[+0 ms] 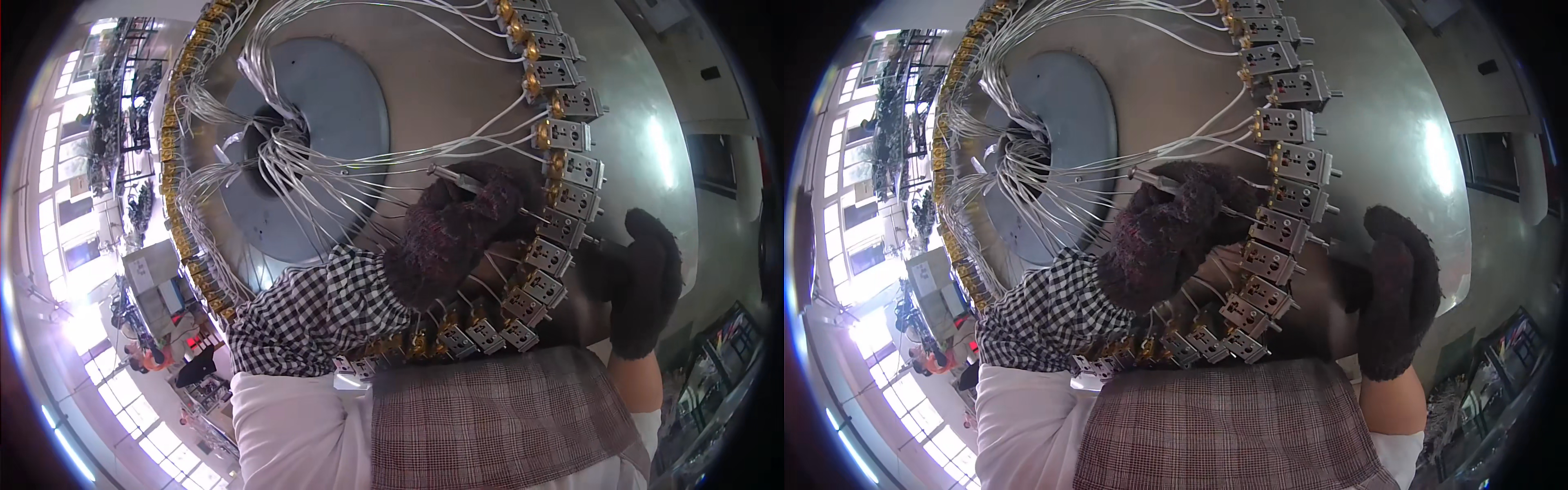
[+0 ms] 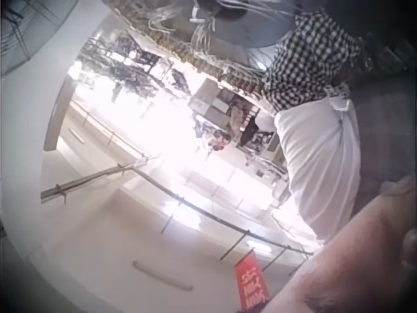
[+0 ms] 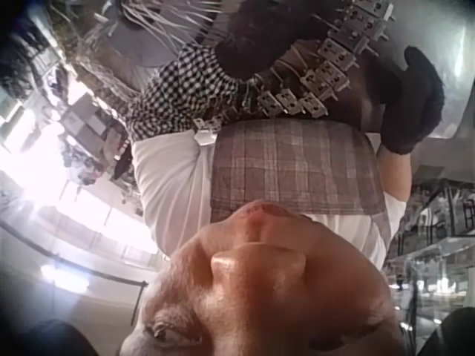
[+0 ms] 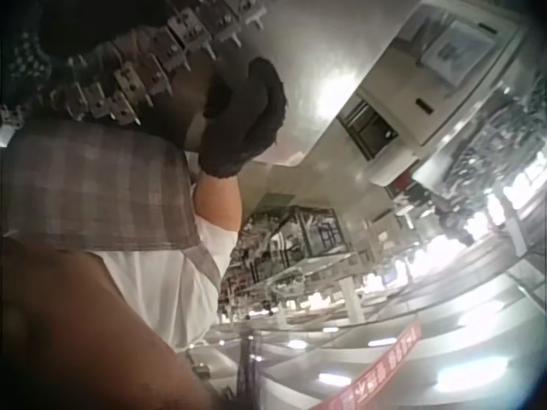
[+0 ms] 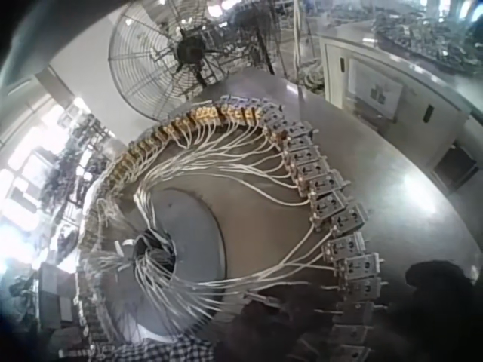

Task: Manually assembling or inspecting a circular wiring harness component using a specialized jig.

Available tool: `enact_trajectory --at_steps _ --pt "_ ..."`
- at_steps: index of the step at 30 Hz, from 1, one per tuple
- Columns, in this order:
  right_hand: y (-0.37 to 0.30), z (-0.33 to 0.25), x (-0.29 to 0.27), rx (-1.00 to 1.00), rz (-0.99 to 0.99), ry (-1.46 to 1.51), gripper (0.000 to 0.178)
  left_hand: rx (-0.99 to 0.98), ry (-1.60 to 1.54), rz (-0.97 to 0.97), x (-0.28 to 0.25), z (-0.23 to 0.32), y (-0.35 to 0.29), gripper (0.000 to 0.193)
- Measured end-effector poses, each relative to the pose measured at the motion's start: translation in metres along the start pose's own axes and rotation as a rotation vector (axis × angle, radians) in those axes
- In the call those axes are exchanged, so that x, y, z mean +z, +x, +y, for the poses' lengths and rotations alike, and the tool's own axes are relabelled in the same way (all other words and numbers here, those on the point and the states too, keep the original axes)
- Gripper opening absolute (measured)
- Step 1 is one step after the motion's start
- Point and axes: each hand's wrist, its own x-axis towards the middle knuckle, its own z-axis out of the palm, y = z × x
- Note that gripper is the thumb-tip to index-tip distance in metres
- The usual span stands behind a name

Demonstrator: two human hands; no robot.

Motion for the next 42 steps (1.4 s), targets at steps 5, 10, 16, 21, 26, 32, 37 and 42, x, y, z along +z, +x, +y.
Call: enact_trajectory --at_steps 5,10,16,21,26,32,37,42 --pt "0.046 0.042 -0.076 -0.116 -0.174 -0.131 0.031 -0.029 -0.026 0.088 -0.005 -0.073 0.06 0.027" --pt "0.09 0.112 -0.171 -0.209 -0.164 0.097 0.032 0.013 0.08 0.025 0.066 -0.161 0.139 0.034" --pt "0.115 0.147 -0.245 -0.511 -0.268 -0.368 0.037 0.085 0.15 0.031 0.097 -0.213 0.176 0.03" --pt "0.108 0.155 -0.249 -0.21 -0.261 -0.021 0.034 0.088 0.166 0.061 0.097 -0.227 0.185 0.03" --pt "0.112 0.16 -0.249 -0.232 -0.233 -0.167 0.034 0.039 0.19 0.122 0.102 -0.224 0.183 0.032" --pt "0.112 0.167 -0.241 -0.26 -0.226 0.148 0.046 0.081 0.206 0.092 0.096 -0.222 0.185 0.034" --pt "0.119 0.174 -0.238 -0.384 -0.288 0.004 0.042 0.092 0.205 0.075 0.091 -0.215 0.183 0.033" --pt "0.118 0.162 -0.231 -0.27 -0.247 0.004 0.038 0.129 0.213 0.066 0.084 -0.217 0.187 0.031"
